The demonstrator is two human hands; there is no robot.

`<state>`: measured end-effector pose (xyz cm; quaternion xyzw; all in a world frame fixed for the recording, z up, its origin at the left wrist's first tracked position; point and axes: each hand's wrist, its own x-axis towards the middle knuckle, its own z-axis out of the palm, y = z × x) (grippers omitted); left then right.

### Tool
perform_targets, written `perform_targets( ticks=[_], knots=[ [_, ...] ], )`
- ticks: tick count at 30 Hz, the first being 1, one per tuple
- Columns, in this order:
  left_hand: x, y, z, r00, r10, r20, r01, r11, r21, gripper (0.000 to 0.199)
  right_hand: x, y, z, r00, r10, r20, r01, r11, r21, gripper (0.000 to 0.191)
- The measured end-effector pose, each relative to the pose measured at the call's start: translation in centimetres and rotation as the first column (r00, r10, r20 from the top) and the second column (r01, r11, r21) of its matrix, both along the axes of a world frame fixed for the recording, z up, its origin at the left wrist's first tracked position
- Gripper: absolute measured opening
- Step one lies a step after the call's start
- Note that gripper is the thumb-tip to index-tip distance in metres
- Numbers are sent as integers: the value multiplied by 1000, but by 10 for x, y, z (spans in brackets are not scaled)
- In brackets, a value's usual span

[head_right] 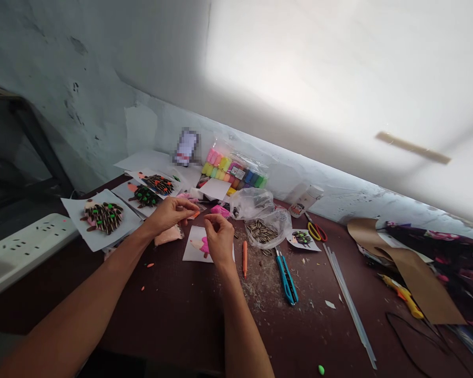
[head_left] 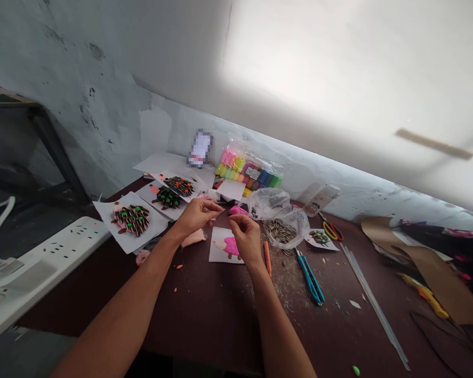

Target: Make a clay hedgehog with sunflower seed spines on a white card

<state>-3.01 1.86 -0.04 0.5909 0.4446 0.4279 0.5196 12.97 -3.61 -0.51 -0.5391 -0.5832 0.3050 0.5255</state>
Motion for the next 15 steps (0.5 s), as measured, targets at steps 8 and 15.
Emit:
perform_targets(
  ticks=[8, 15],
  knots=[
    [2, 0, -6, 994, -32, -102, 38, 997, 63, 19, 2, 1, 1, 999, -15, -48, 15, 1000, 3, 23],
    [6, -5, -4, 819, 142, -555, 2, 968, 250, 23, 1, -2, 6, 995, -45, 88, 43, 999, 19, 42]
  ],
)
